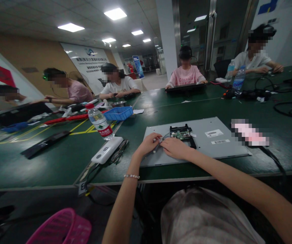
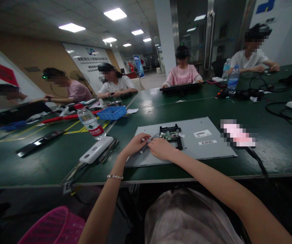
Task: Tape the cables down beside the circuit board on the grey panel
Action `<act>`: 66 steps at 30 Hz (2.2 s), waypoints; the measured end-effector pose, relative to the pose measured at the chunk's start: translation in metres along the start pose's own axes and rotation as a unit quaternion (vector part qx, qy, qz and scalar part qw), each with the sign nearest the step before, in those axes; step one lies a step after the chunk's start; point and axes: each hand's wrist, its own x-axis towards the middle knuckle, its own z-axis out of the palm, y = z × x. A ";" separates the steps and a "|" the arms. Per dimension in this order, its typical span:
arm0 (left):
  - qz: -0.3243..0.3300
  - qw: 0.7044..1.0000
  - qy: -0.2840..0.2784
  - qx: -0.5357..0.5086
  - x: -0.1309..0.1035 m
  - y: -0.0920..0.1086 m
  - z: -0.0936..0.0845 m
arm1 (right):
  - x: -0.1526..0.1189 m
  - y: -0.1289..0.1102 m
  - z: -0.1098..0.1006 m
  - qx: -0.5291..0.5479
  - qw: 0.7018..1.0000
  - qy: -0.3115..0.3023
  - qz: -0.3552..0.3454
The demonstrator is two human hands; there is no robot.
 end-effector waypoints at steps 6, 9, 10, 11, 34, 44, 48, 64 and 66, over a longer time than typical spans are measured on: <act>-0.003 1.000 0.019 0.011 0.002 -0.002 0.003 | 0.001 0.001 0.004 0.002 1.000 0.002 -0.001; -0.006 1.000 0.024 0.009 0.003 -0.003 0.004 | 0.001 0.001 0.005 -0.008 1.000 0.001 -0.001; -0.004 1.000 0.025 0.008 0.003 -0.002 0.004 | 0.001 0.001 0.005 -0.010 1.000 0.001 -0.001; -0.002 1.000 0.025 0.008 0.003 -0.002 0.004 | 0.001 0.001 0.005 -0.011 1.000 0.000 -0.002; 0.008 0.998 0.030 0.057 0.003 -0.006 0.004 | -0.001 0.000 0.003 -0.004 1.000 0.011 -0.013; 0.022 0.997 0.028 0.063 0.001 -0.005 0.001 | -0.001 -0.001 0.002 -0.020 1.000 0.002 -0.009; 0.016 0.997 0.027 0.064 0.001 -0.005 0.000 | -0.002 0.001 0.003 -0.005 1.000 0.005 -0.022; 0.005 0.998 0.021 0.061 0.001 -0.005 0.000 | -0.002 0.001 0.004 -0.003 1.000 0.007 -0.025; 0.008 0.998 0.023 0.061 0.001 -0.006 0.000 | -0.002 0.001 0.004 -0.005 1.000 0.008 -0.025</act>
